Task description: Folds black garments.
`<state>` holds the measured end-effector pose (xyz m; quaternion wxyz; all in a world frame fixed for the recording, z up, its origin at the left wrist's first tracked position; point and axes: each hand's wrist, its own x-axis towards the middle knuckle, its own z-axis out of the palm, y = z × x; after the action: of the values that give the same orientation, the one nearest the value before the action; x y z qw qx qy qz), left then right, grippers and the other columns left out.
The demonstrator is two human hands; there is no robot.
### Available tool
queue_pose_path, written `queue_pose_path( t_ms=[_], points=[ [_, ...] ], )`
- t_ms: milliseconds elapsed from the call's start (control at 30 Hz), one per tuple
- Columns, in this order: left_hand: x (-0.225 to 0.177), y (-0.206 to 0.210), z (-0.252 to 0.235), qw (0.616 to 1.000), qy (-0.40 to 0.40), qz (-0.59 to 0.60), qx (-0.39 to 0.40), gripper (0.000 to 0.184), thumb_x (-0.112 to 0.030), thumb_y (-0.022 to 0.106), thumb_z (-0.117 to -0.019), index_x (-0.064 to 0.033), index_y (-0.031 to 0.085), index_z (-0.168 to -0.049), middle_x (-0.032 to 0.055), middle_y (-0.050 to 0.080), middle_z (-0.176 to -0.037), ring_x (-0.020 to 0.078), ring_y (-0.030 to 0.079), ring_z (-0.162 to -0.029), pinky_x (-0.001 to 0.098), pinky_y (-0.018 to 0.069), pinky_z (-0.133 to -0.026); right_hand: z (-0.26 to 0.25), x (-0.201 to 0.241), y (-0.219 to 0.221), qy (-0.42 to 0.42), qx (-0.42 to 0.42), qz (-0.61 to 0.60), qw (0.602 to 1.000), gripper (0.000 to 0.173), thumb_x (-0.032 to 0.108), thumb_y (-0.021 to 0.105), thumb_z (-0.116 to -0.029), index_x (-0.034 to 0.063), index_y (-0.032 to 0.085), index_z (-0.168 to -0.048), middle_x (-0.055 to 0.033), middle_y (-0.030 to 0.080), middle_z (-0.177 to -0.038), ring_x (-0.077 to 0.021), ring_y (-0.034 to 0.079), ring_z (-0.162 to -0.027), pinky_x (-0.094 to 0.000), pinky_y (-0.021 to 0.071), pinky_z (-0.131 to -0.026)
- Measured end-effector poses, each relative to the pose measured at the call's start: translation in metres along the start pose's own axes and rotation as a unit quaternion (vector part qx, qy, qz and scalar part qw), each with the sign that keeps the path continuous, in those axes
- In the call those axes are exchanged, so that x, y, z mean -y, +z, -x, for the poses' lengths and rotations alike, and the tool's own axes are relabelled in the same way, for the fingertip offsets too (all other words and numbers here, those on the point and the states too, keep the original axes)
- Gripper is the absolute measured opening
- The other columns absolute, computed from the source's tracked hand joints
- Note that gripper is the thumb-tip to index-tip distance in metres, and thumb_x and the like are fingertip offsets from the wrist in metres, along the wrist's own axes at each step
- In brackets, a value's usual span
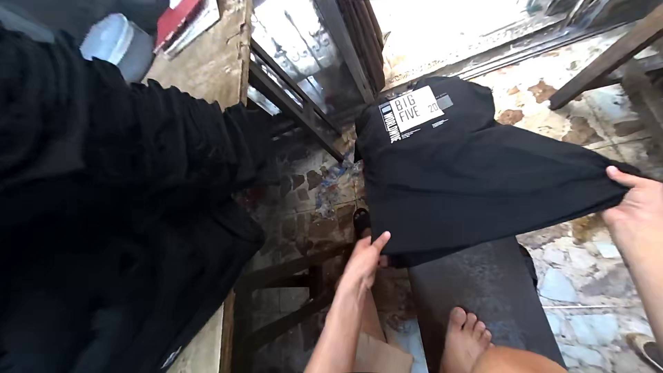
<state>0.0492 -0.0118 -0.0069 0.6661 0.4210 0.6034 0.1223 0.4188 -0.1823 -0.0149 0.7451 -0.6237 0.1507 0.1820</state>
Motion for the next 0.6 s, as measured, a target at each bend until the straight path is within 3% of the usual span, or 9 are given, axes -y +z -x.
queue_pose_path(
  t_ms=[67, 100, 133, 200, 267, 333, 433, 500, 600],
  points=[
    [-0.022, -0.007, 0.022, 0.985, 0.14, 0.093, 0.043, 0.029, -0.02, 0.054, -0.1064, -0.0013, 0.063, -0.126, 0.0121, 0.073, -0.112, 0.0197, 0.07, -0.101, 0.0389, 0.0582, -0.093, -0.011, 0.001, -0.001, 0.001, 0.016, -0.01, 1.0, 0.027, 0.011, 0.054, -0.1005, 0.0132, 0.053, -0.127, 0.0022, 0.063, -0.112, -0.0055, 0.064, -0.101, -0.027, 0.0547, -0.089],
    [-0.018, -0.004, 0.023, 0.978, 0.181, 0.104, 0.03, 0.034, -0.025, 0.05, -0.1083, -0.0037, 0.06, -0.133, 0.0124, 0.071, -0.12, 0.0213, 0.069, -0.11, 0.0418, 0.0562, -0.099, -0.016, 0.0, -0.003, -0.005, 0.03, -0.014, 0.999, 0.025, 0.013, 0.053, -0.1012, 0.0139, 0.053, -0.126, 0.0028, 0.064, -0.112, -0.0055, 0.065, -0.101, -0.0276, 0.0547, -0.09],
    [-0.004, 0.002, 0.017, 0.981, 0.182, 0.064, -0.014, 0.04, -0.032, 0.048, -0.1089, -0.0055, 0.057, -0.137, 0.0123, 0.069, -0.125, 0.0212, 0.066, -0.116, 0.0423, 0.0546, -0.101, -0.018, 0.0, -0.004, -0.013, 0.044, -0.013, 0.999, 0.024, 0.014, 0.053, -0.1018, 0.0142, 0.054, -0.126, 0.0034, 0.065, -0.112, -0.0054, 0.065, -0.102, -0.0278, 0.0543, -0.092],
    [0.047, 0.016, -0.014, 0.987, 0.104, -0.088, -0.084, 0.055, -0.041, 0.051, -0.1071, 0.0, 0.053, -0.143, 0.0199, 0.06, -0.139, 0.0286, 0.057, -0.13, 0.0485, 0.0477, -0.11, -0.019, 0.002, -0.001, -0.025, 0.04, -0.011, 0.999, 0.027, 0.014, 0.056, -0.1008, 0.0126, 0.054, -0.127, 0.0017, 0.065, -0.114, -0.0072, 0.065, -0.104, -0.0297, 0.0542, -0.092],
    [0.097, 0.027, -0.04, 0.981, -0.004, -0.171, -0.097, 0.06, -0.049, 0.054, -0.1044, 0.0021, 0.061, -0.135, 0.0247, 0.06, -0.136, 0.0345, 0.057, -0.13, 0.0526, 0.046, -0.109, -0.011, 0.002, -0.001, -0.003, 0.009, -0.013, 1.0, 0.033, 0.013, 0.057, -0.1003, 0.01, 0.052, -0.133, -0.003, 0.062, -0.12, -0.0122, 0.063, -0.109, -0.0338, 0.0535, -0.094],
    [0.116, 0.029, -0.048, 0.982, -0.029, -0.153, -0.103, 0.055, -0.048, 0.054, -0.1047, -0.0011, 0.063, -0.131, 0.0207, 0.067, -0.125, 0.0296, 0.065, -0.116, 0.0482, 0.0545, -0.099, -0.011, -0.005, -0.006, 0.019, -0.02, -0.013, 1.0, 0.041, 0.011, 0.059, -0.0996, 0.0086, 0.049, -0.139, -0.0067, 0.06, -0.128, -0.0156, 0.061, -0.116, -0.0368, 0.0534, -0.097],
    [0.086, 0.02, -0.03, 0.969, -0.011, -0.214, -0.122, 0.049, -0.043, 0.057, -0.1041, -0.0037, 0.064, -0.132, 0.0186, 0.067, -0.127, 0.0281, 0.064, -0.121, 0.0493, 0.05, -0.105, -0.01, -0.016, -0.019, 0.027, -0.021, -0.002, 0.999, 0.039, 0.011, 0.057, -0.1008, 0.0088, 0.049, -0.139, -0.0057, 0.06, -0.13, -0.0144, 0.061, -0.118, -0.0356, 0.0519, -0.1],
    [0.059, 0.009, -0.023, 0.954, -0.033, -0.274, -0.117, 0.048, -0.045, 0.062, -0.1009, -0.0044, 0.064, -0.126, 0.019, 0.066, -0.124, 0.0305, 0.062, -0.119, 0.0517, 0.0488, -0.102, -0.013, -0.018, -0.02, 0.02, -0.013, -0.001, 1.0, 0.039, 0.011, 0.058, -0.1001, 0.0086, 0.049, -0.138, -0.0054, 0.06, -0.129, -0.0144, 0.062, -0.116, -0.0356, 0.0525, -0.099],
    [0.016, -0.003, -0.001, 0.92, -0.05, -0.382, -0.073, 0.056, -0.053, 0.063, -0.0978, -0.0078, 0.067, -0.131, 0.0214, 0.056, -0.139, 0.0387, 0.047, -0.135, 0.0607, 0.0365, -0.111, -0.018, -0.018, -0.021, 0.013, -0.004, 0.017, 1.0, 0.04, 0.011, 0.061, -0.0975, 0.0114, 0.05, -0.136, -0.0028, 0.062, -0.124, -0.0113, 0.063, -0.111, -0.0339, 0.0543, -0.095]
  ],
)
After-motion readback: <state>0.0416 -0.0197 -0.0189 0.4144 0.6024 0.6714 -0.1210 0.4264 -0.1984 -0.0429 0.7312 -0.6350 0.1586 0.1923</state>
